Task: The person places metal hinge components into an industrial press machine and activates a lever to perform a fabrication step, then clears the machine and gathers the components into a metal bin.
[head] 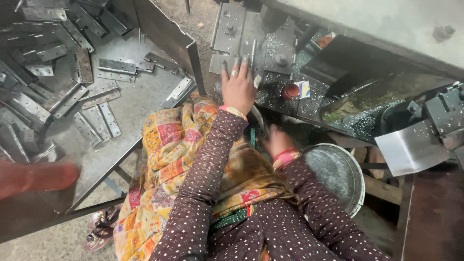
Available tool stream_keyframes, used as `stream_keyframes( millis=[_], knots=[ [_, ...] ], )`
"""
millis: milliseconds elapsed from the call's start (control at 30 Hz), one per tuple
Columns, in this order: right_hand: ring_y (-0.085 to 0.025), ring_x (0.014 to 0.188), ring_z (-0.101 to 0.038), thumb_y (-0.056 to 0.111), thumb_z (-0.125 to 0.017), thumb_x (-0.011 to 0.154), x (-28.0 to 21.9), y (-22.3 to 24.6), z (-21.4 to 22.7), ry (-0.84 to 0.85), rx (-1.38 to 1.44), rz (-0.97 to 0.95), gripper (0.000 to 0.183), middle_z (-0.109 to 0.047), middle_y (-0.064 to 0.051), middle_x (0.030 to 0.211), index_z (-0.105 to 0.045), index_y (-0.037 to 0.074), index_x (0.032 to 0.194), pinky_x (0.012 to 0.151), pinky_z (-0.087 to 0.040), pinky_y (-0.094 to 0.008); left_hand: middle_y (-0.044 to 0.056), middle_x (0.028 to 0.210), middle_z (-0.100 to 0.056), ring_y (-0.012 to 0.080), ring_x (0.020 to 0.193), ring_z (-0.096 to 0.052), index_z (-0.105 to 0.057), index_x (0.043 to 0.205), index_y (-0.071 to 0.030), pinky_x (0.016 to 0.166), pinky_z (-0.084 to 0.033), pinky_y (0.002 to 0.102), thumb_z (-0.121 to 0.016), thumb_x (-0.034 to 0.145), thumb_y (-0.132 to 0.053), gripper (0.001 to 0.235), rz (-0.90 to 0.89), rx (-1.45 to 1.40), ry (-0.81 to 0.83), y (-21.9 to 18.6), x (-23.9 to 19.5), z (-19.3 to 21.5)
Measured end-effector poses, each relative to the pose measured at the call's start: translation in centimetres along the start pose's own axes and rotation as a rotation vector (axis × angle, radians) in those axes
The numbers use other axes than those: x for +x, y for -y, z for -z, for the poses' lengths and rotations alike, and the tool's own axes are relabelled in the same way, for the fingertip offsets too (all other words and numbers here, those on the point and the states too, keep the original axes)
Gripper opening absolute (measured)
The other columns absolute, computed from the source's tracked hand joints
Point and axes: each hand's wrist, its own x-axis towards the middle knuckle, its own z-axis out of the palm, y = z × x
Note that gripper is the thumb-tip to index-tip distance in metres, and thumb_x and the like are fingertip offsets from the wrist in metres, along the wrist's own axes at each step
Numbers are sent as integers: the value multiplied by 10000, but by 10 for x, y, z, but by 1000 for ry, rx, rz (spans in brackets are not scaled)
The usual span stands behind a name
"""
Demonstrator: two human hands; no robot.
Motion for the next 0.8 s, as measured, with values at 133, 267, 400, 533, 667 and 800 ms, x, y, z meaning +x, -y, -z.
stream_keyframes(
  millis=[133,267,400,533,667,800],
  knots=[
    [-504,805,-696,467,-743,873,-14,-3,-29,-90,28,-11,557,-712,-286,823,-577,40,1189,704,-544,-574,137,1408,-576,324,1367,-494,-682,1226,14,1152,-278,611,-622,868,-163,404,9,-45,65,8,7,0],
    [-505,841,-693,495,-790,828,-5,9,-8,-13,-47,15,623,-711,-291,878,-558,5,1133,697,-549,-572,124,1426,-591,297,1393,-506,-696,1217,-15,1237,-253,608,-592,947,-110,305,9,-37,125,9,-2,8],
    [-489,864,-700,571,-804,807,23,15,36,31,-170,45,669,-716,-279,893,-574,13,1095,728,-559,-554,152,1416,-587,314,1410,-484,-695,1195,-2,1213,-219,623,-580,882,-145,363,-46,96,64,8,16,-3],
    [-472,809,-711,576,-777,817,10,-8,7,-19,-100,73,675,-710,-265,880,-556,14,1118,672,-567,-549,180,1433,-576,332,1418,-468,-676,1249,21,1218,-217,600,-545,938,-178,392,-15,134,111,6,33,-26],
    [-506,811,-689,509,-755,852,-10,-11,-25,-78,63,-4,670,-717,-286,848,-510,29,1251,685,-536,-583,209,1429,-565,366,1389,-460,-654,1297,60,1188,-218,604,-543,967,-294,497,-16,38,-30,12,27,-35],
    [-515,824,-682,529,-797,820,-2,11,8,97,-127,-69,688,-705,-306,859,-507,11,1167,712,-533,-580,177,1452,-569,352,1425,-461,-679,1252,16,1203,-227,599,-533,938,-165,391,-20,66,60,15,23,-31]
  ],
)
